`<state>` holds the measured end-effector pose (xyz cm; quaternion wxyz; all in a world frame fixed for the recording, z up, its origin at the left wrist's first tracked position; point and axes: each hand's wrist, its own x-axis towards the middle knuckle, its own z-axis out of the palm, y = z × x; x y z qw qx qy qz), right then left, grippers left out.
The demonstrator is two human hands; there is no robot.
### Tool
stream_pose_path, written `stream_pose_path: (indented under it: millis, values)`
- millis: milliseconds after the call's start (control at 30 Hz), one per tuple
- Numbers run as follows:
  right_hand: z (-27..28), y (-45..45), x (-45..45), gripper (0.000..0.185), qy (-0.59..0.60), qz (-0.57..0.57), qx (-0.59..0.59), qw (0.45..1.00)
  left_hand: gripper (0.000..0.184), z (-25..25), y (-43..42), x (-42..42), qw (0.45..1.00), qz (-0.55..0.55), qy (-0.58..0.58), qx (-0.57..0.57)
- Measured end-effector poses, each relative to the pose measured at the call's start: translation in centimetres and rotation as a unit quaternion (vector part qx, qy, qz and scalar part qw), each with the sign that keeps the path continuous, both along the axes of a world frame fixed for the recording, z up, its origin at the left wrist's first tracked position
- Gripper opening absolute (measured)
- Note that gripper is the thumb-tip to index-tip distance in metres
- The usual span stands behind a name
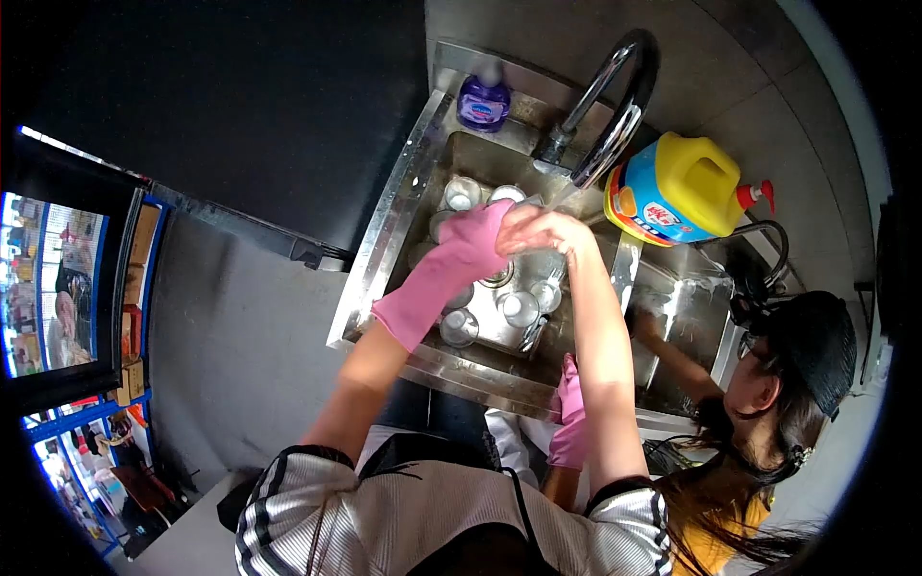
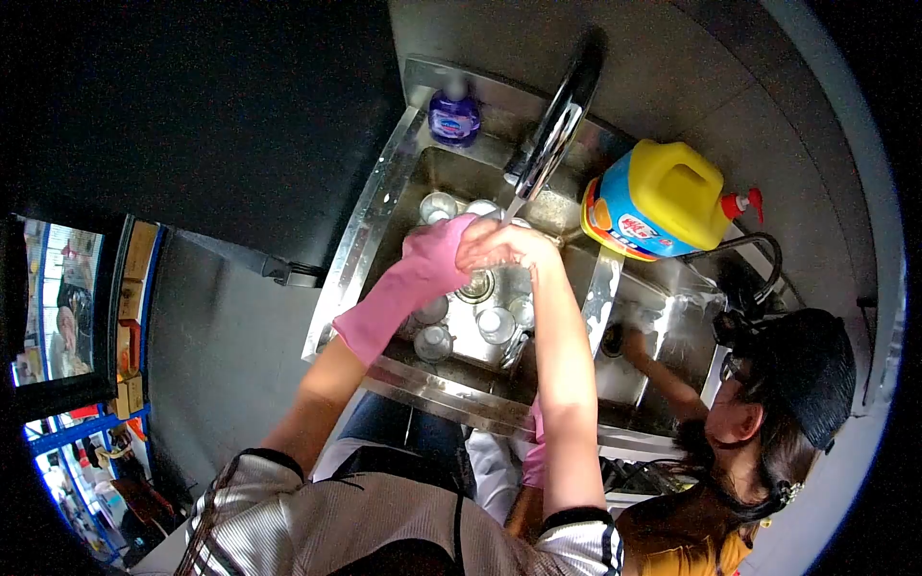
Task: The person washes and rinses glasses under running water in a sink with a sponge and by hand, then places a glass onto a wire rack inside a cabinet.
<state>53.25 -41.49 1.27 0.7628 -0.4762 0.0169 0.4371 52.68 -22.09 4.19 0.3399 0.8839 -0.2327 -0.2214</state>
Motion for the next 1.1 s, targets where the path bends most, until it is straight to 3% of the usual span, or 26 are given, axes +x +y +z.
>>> stream_pose_path:
  millis: [67,100,133,167,200,300,333,367,400,433,467,500,533,600,667,733,767,800,867,900,933,967,1000,1033,1067,1100]
  values:
    - [0.8,2.0,-0.8,0.024,-0.032,-0.025,-0.002,0.999,0.074,-0.3,1.0,-0.4,0.999,-0.010,0.000,0.045]
    - [1.2,3.3,-0.9,0.021,-0.117,-0.063,-0.147,0.980,0.078,-1.6,1.7,-0.9,0.999,0.033,0.031,0.009]
    - [1.8,4.5,-1.0,0.023,-0.200,-0.098,-0.291,0.930,0.081,-2.4,2.0,-1.0,0.995,0.077,0.062,-0.031]
    - [2.6,6.3,-1.5,0.032,-0.259,-0.188,-0.431,0.843,0.086,-2.2,1.9,-1.1,0.988,0.103,0.096,-0.062]
    - [2.3,7.4,-1.8,0.038,-0.341,-0.248,-0.567,0.708,0.086,-2.5,1.6,-1.5,0.988,0.099,0.098,-0.063]
    - [2.7,6.4,-2.2,0.038,-0.358,-0.260,-0.583,0.681,0.080,-4.5,0.8,-2.1,0.976,0.144,-0.076,-0.144]
    - [2.2,4.8,-2.4,0.041,-0.337,-0.131,-0.413,0.836,0.080,-5.6,0.9,-1.9,0.976,0.141,-0.078,-0.146]
    - [1.6,3.8,-2.4,0.045,-0.295,0.006,-0.215,0.931,0.076,-6.6,1.0,-1.7,0.979,0.072,-0.117,-0.149]
    - [0.6,3.3,-2.4,0.045,-0.296,0.000,-0.218,0.930,0.073,-7.1,0.9,-1.7,0.977,0.000,-0.154,-0.150]
    - [-0.8,2.7,-2.3,0.052,-0.108,-0.013,-0.093,0.990,0.069,-4.9,0.8,-2.3,0.981,0.010,-0.133,-0.143]
    - [-2.2,1.9,-2.0,0.061,0.083,-0.026,0.040,0.995,0.069,-4.9,0.4,-2.4,0.980,0.001,-0.133,-0.146]
    - [-3.9,0.9,-1.1,0.071,0.062,0.034,0.185,0.980,0.068,-5.1,0.0,-2.2,0.980,0.024,-0.164,-0.110]
    - [-4.4,1.2,-0.9,0.069,0.111,-0.008,0.190,0.976,0.068,-5.4,-0.4,-2.1,0.977,0.048,-0.194,-0.074]
    - [-4.1,1.2,-0.4,0.067,0.126,-0.022,0.163,0.978,0.069,-7.4,-0.7,-1.2,0.967,0.046,-0.218,-0.127]
    - [-1.7,2.2,-0.4,0.048,0.053,-0.044,0.049,0.996,0.071,-7.8,-0.6,-0.5,0.974,0.066,-0.184,-0.118]
    - [-0.1,3.1,0.4,0.032,0.035,0.003,-0.073,0.997,0.071,-6.9,-0.4,-0.4,0.971,0.054,-0.184,-0.145]
    - [0.9,3.4,0.7,0.021,-0.087,0.027,-0.151,0.984,0.071,-6.5,-0.3,-0.3,0.969,0.080,-0.160,-0.171]
    - [0.7,3.4,1.0,0.020,-0.228,0.034,-0.136,0.964,0.070,-6.5,-0.4,-0.3,0.965,0.105,-0.136,-0.199]
    - [4.2,5.3,1.0,0.026,-0.277,-0.029,-0.490,0.826,0.069,-14.7,-1.3,1.3,0.968,0.102,-0.152,-0.172]
    - [6.6,5.7,0.9,0.031,-0.257,0.029,-0.553,0.792,0.070,-19.0,-2.2,2.2,0.953,0.119,-0.088,-0.266]
    - [6.1,4.9,1.0,0.031,-0.254,0.026,-0.555,0.791,0.071,-21.1,-2.8,2.4,0.926,0.134,-0.017,-0.352]
    - [4.6,3.8,0.8,0.031,-0.226,0.080,-0.413,0.879,0.075,-7.0,-1.1,0.1,0.974,0.097,-0.093,-0.184]
    - [2.5,2.6,0.8,0.032,-0.190,0.131,-0.253,0.940,0.075,-6.5,-1.4,0.2,0.975,0.098,-0.088,-0.179]
    - [-1.6,0.2,0.9,0.034,0.020,0.104,0.038,0.994,0.074,-6.3,-1.4,0.4,0.979,0.060,-0.138,-0.136]
    - [-3.3,0.1,1.0,0.033,0.114,0.045,0.051,0.991,0.074,-6.0,-1.2,0.3,0.978,0.019,-0.187,-0.092]
    - [-2.6,0.4,0.7,0.031,0.103,0.024,0.051,0.993,0.070,-5.1,-1.1,0.3,0.978,0.013,-0.188,-0.090]
